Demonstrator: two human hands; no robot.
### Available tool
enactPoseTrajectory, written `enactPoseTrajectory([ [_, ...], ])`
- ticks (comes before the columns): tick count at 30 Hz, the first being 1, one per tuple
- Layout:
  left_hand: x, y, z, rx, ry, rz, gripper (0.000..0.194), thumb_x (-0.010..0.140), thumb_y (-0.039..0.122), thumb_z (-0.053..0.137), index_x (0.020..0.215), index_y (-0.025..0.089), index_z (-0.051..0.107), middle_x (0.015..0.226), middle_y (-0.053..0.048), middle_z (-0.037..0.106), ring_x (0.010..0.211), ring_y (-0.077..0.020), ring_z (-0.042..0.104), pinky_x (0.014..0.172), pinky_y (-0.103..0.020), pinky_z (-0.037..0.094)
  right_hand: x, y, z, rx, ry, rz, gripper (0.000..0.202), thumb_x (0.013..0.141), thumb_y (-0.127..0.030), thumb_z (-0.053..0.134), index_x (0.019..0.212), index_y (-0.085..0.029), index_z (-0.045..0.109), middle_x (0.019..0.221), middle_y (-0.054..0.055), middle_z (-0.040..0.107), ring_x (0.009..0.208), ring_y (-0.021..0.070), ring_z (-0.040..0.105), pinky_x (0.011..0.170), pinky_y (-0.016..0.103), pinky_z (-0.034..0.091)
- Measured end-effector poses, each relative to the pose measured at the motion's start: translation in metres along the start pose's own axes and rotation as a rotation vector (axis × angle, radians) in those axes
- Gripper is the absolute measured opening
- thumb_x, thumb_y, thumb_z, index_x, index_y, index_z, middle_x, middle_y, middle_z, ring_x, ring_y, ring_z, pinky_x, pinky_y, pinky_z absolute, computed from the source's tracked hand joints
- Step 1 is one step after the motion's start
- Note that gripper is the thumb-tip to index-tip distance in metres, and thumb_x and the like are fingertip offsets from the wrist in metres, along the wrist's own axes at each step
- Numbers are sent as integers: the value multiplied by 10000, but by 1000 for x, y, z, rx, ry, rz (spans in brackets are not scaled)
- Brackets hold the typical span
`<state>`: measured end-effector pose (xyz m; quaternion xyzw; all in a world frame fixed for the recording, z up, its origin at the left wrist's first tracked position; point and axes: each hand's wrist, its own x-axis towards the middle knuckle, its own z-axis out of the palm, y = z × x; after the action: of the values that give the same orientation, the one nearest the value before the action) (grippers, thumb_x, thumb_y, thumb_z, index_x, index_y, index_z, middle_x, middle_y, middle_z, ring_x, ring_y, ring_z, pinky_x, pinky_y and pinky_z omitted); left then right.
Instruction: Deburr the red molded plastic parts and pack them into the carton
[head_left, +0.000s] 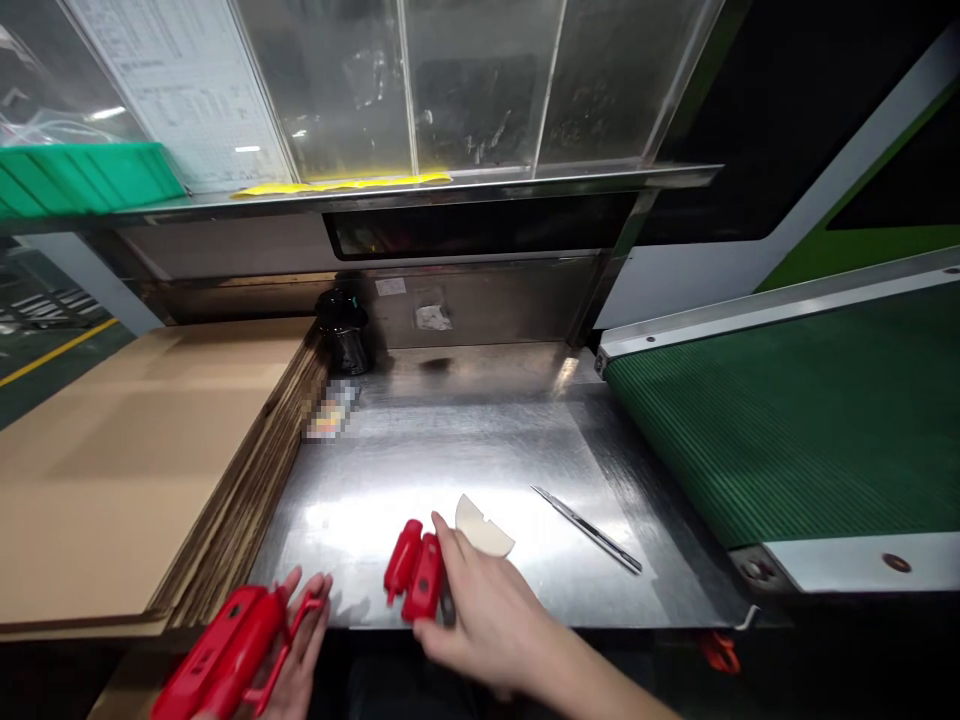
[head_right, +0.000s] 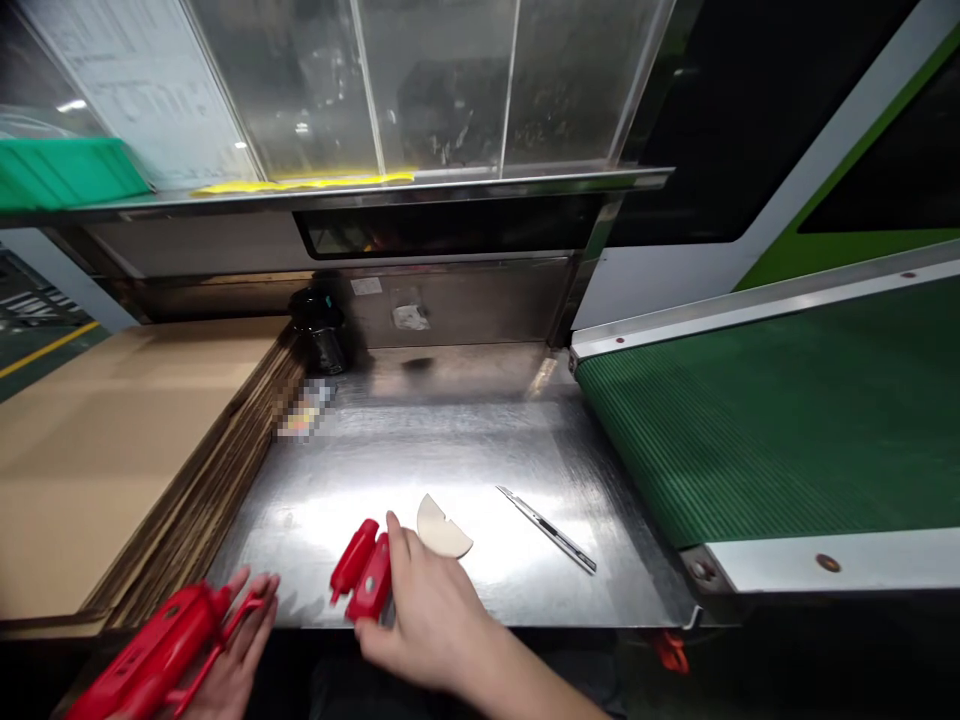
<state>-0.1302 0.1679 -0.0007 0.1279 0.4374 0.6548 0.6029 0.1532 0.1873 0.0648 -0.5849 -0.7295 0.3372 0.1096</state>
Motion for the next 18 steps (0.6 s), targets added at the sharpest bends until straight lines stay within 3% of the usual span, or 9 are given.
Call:
enactPoseTrajectory([
  [2,-8,-1,19,-71,-84,-58,797,641,749,847,1251,237,804,1498,-148,681,1512,-478,477,1327,-597,286,32,-7,-9,-113,42,-14,939,872,-422,681,1666,-60,335,1529,305,571,1219,435,702,988,504,579],
  [6,-16,-13,51,-196,-137,-134,626,782,675,836,1201,211,830,1437,-189,715,1498,-420,519,1325,-554,288,65,-9,-6,-143,108,-69,798,844,-235,733,1581,-102,456,1610,312,469,1179,419,722,966,509,579],
  [10,-21,-32,65,-251,-150,-78,473,854,562,843,1209,249,831,1419,-149,736,1480,-375,554,1328,-525,293,41,-18,11,-72,205,-175,492,1017,-280,607,1491,-202,501,1487,185,575,1082,289,737,841,405,606],
  [14,-39,-46,72,-169,-188,-118,481,881,584,807,1227,252,829,1394,-127,753,1520,-380,502,1320,-532,323,9,-29,25,-48,347,-527,222,1070,-345,580,1251,-233,642,1130,78,719,955,235,697,781,344,556],
  [16,-50,-48,71,-98,-242,-144,477,906,573,781,1272,268,810,1466,-103,708,1572,-390,417,1324,-522,323,1,-28,28,-64,492,-685,239,1106,-357,497,1087,-207,681,928,65,728,811,227,653,686,343,492],
  [18,-60,-46,70,-27,-318,-163,439,944,511,759,1327,296,771,1547,-71,642,1593,-386,374,1311,-507,353,-6,-22,30,-22,553,-734,340,1122,-383,435,1011,-199,698,840,64,729,733,214,622,649,345,450],
])
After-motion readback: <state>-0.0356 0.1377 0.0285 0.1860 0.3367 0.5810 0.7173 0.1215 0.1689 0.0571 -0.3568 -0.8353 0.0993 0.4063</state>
